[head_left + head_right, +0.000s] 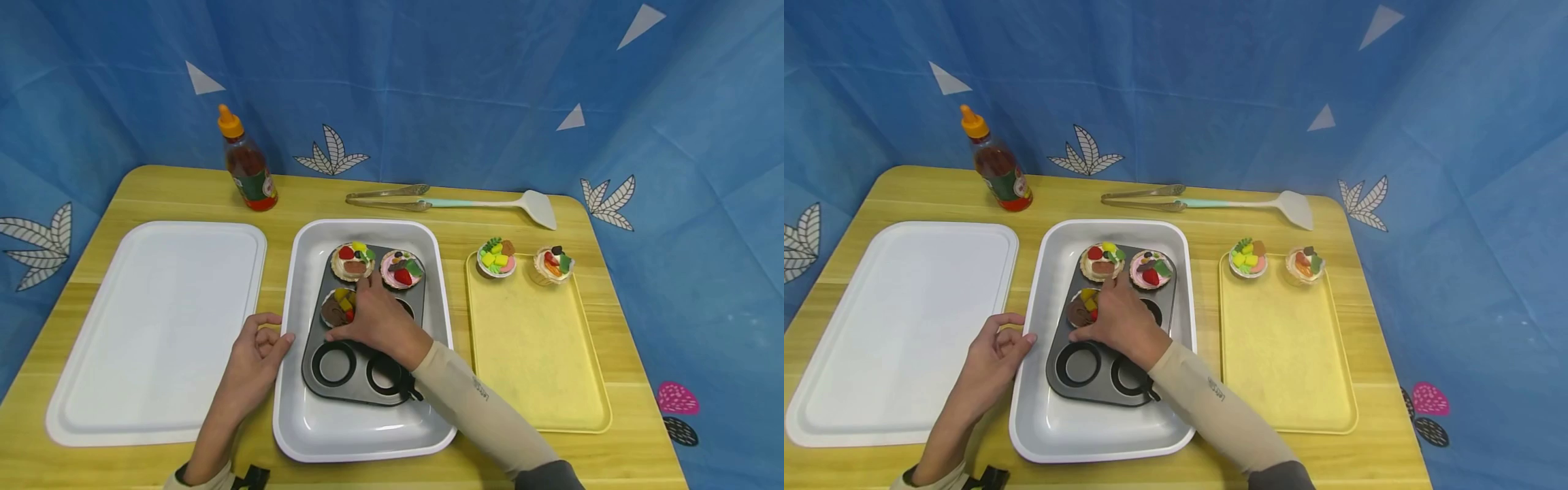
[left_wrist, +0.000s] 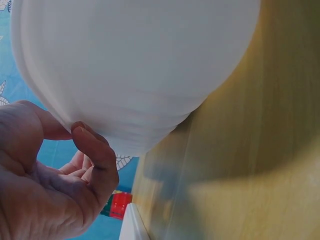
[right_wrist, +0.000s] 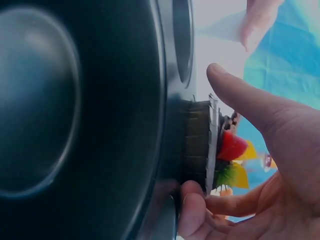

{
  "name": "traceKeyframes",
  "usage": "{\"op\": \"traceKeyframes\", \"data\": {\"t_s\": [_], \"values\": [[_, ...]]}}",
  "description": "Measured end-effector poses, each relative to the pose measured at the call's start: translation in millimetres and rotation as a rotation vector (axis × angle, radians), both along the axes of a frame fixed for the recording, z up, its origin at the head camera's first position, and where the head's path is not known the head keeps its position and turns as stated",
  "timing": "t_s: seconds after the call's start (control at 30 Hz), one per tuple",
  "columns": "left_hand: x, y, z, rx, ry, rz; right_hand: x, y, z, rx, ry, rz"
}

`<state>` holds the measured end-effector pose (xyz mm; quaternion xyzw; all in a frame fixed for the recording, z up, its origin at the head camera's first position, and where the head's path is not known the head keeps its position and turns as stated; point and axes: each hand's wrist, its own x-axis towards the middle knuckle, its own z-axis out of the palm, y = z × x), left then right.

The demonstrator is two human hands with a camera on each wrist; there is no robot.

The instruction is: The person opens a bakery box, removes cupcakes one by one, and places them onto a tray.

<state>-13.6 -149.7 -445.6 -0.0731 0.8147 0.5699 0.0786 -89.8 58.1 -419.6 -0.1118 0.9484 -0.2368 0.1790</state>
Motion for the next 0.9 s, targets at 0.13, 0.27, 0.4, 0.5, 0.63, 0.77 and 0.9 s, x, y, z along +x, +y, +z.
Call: {"op": "traceKeyframes", "data": {"t_s": [0.13,0.27,0.4,0.5,0.63,0.77,0.9], "values": [[-0.2,0.0,-0.6,0.002,0.001,0.003,2.0,-1.3,-4.0,-0.01,0.065,0.021],[-0.3,0.0,-1.6,0.01,0.001,0.005,3.8,-2.6,-6.9,-0.012,0.11,0.034],[0.2,0.2,-1.5,0.014,0.002,0.006,4.9,-3.4,-8.3,-0.01,0.114,0.037],[0.7,0.5,-1.1,0.011,0.003,0.007,5.1,-3.6,-8.6,-0.016,0.101,0.033],[1.4,0.8,-1.1,0.007,0.003,0.011,4.9,-3.7,-8.5,-0.019,0.087,0.026],[1.8,0.9,-2.3,0.0,0.012,0.013,4.6,-3.4,-8.5,-0.01,0.087,0.034],[1.9,0.7,-2.8,-0.005,0.02,0.014,3.8,-3.1,-8.6,-0.009,0.097,0.042]]}}
